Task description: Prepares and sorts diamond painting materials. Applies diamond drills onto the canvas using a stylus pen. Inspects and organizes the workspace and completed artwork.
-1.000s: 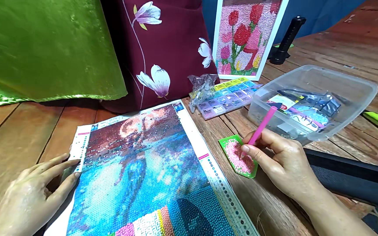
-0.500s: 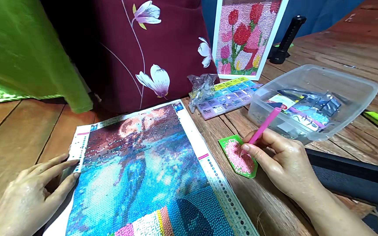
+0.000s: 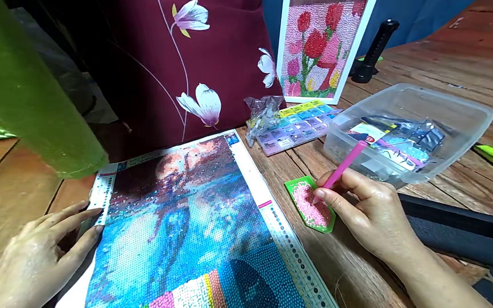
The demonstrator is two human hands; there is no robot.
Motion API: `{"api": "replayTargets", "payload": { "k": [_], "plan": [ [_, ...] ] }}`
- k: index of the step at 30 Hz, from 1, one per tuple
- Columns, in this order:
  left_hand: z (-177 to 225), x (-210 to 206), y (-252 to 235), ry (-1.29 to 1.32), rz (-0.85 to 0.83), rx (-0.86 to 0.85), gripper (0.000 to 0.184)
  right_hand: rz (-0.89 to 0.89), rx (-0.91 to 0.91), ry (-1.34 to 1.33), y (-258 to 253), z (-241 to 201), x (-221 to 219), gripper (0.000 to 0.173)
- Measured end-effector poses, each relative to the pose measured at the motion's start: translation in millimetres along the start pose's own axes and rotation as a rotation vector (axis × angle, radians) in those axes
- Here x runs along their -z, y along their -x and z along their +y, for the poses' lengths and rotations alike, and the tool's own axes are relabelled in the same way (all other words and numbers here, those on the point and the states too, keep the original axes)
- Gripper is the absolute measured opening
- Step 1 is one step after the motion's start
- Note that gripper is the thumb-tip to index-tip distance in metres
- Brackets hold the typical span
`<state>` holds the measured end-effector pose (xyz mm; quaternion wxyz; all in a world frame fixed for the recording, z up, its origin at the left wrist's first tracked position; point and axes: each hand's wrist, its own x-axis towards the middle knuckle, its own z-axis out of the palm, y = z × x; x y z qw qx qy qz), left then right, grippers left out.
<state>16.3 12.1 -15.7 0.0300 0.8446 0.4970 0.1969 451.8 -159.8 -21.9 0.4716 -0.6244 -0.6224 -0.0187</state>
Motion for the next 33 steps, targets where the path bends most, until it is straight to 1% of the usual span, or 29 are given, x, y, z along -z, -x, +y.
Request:
{"api": "replayTargets", "payload": {
  "k": [9,16,24,28,33],
  "plan": [
    [3.2,2.1,0.1,-0.003,-0.011,0.005,0.043,0.001,0.015,0.024,0.8,0.7,-1.2,0.014],
    [0.4,0.3,-0.3,-0.007,0.005,-0.010,0.045,-0.018,0.001,0.029,0.8,0.1,-0.1,0.015],
    [0.9,0.5,-0.4,-0.010,0.000,-0.006,0.044,0.028,-0.011,0.088,0.2,0.3,0.2,0.015],
    [2.8,1.5,-0.5,-0.001,-0.008,0.004,0.042,0.031,-0.024,0.077,-0.1,-0.1,1.4,0.014],
    [1.7,0.6,0.0,0.000,0.001,-0.004,0.046,0.024,-0.007,0.046,-0.4,-0.1,0.9,0.014]
  ]
}}
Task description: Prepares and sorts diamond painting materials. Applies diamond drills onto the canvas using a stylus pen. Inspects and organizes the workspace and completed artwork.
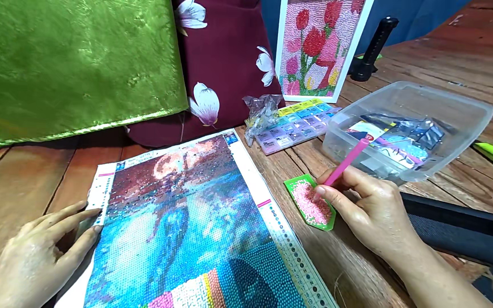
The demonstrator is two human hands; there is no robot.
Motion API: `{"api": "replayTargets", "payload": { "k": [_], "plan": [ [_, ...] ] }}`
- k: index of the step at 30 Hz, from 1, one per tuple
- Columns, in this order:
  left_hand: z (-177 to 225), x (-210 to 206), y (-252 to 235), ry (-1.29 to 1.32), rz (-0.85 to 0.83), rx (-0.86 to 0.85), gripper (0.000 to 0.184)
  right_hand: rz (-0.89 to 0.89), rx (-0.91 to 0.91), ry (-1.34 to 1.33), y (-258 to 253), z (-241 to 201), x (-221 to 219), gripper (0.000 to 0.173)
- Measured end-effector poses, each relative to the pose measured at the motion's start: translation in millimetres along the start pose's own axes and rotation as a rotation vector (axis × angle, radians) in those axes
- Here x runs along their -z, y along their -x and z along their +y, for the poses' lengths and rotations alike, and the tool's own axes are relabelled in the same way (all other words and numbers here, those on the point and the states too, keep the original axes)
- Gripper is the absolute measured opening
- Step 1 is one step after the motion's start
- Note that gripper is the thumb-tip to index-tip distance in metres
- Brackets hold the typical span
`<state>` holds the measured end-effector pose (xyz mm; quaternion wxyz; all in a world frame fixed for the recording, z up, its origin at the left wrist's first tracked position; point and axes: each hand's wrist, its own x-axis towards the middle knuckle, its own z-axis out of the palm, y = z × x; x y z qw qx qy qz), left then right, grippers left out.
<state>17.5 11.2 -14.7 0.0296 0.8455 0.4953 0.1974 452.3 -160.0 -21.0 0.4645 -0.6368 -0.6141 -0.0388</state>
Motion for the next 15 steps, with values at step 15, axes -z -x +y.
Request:
{"api": "replayTargets", "payload": {
  "k": [15],
  "plan": [
    [-1.6,-0.3,-0.4,-0.014,0.005,-0.015,0.048,-0.031,0.021,-0.012,0.7,-0.5,-0.6,0.012]
  ]
}}
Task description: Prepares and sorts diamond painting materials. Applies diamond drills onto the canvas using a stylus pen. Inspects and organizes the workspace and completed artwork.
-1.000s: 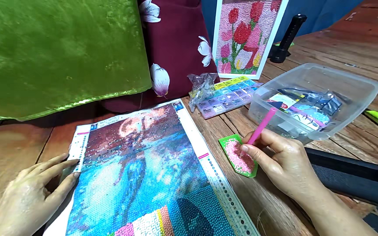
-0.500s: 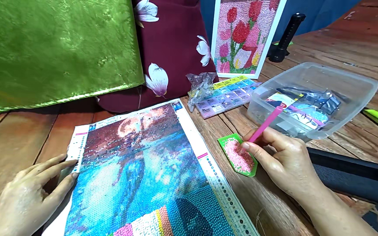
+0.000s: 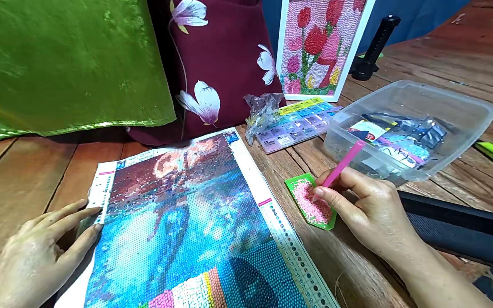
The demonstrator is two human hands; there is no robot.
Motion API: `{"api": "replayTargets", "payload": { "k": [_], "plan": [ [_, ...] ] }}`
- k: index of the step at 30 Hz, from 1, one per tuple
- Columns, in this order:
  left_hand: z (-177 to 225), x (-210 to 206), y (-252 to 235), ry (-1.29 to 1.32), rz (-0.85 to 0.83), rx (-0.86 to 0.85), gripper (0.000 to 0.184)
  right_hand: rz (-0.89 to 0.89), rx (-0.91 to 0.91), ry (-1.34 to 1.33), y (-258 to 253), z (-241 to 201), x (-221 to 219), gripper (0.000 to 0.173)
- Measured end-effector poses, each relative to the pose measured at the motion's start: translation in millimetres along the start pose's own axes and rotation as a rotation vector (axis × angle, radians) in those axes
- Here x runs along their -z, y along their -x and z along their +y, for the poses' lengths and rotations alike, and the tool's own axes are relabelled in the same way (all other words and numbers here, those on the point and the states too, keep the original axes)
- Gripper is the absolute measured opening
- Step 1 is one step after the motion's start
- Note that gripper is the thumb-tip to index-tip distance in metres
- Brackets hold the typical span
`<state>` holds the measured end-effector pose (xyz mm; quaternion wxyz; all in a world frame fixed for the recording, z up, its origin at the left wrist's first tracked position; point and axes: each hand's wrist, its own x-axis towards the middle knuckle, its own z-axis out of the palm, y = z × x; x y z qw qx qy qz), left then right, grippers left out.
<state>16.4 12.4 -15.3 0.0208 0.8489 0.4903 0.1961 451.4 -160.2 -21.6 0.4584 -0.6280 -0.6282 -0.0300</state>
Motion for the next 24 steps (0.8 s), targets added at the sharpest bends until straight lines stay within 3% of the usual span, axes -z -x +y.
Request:
{"api": "replayTargets", "payload": {
  "k": [14,24],
  "plan": [
    [0.6,0.2,1.1,0.010,0.013,0.008,0.045,0.028,-0.025,-0.024,-0.8,-0.3,0.9,0.013],
    [0.9,-1.7,3.1,-0.001,0.058,0.032,0.032,-0.060,-0.196,-0.397,-4.8,-29.5,-4.4,0.005]
  ]
}}
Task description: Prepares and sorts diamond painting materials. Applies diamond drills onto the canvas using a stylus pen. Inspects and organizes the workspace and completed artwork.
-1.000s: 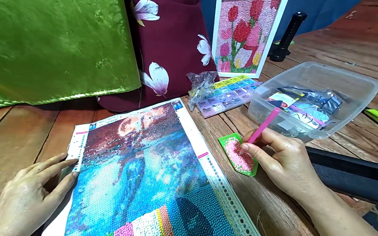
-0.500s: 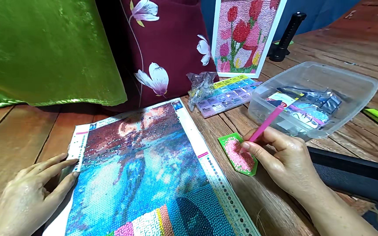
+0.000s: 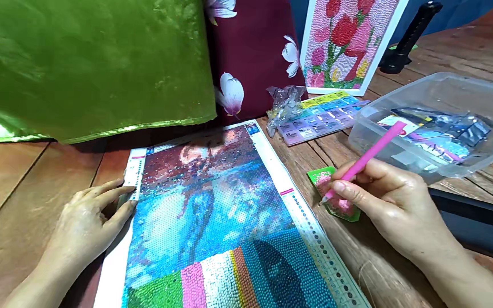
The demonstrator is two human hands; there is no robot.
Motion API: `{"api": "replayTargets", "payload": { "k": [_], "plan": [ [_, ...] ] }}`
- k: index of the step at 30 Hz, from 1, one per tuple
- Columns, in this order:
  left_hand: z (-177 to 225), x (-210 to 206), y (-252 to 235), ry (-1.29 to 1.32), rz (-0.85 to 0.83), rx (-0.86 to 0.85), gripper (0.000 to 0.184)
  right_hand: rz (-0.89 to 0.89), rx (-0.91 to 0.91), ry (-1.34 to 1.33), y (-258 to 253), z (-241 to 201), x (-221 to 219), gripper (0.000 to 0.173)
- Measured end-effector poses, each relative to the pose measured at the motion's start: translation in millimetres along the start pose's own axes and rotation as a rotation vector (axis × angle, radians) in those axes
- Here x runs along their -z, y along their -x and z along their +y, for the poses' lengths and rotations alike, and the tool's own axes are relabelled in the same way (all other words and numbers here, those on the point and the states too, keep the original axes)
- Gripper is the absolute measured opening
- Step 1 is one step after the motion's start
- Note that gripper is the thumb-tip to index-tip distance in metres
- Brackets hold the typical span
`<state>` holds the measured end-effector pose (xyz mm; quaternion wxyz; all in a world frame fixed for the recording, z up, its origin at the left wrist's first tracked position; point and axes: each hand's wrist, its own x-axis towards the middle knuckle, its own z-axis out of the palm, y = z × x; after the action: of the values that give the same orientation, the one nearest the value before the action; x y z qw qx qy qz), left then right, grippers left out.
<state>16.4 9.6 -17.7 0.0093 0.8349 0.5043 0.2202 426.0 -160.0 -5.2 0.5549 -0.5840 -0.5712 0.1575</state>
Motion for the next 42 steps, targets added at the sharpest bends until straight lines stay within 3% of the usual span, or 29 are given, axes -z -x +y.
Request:
{"api": "replayTargets", "payload": {
  "k": [7,42],
  "plan": [
    [3.0,1.3,-2.9,-0.018,-0.009,0.009,0.035,-0.084,0.144,0.123,3.2,-2.1,-19.4,0.010],
    [6.4,4.3,-4.3,-0.032,-0.049,0.010,0.037,-0.133,0.237,0.177,11.5,5.4,-26.3,0.014]
  ]
}}
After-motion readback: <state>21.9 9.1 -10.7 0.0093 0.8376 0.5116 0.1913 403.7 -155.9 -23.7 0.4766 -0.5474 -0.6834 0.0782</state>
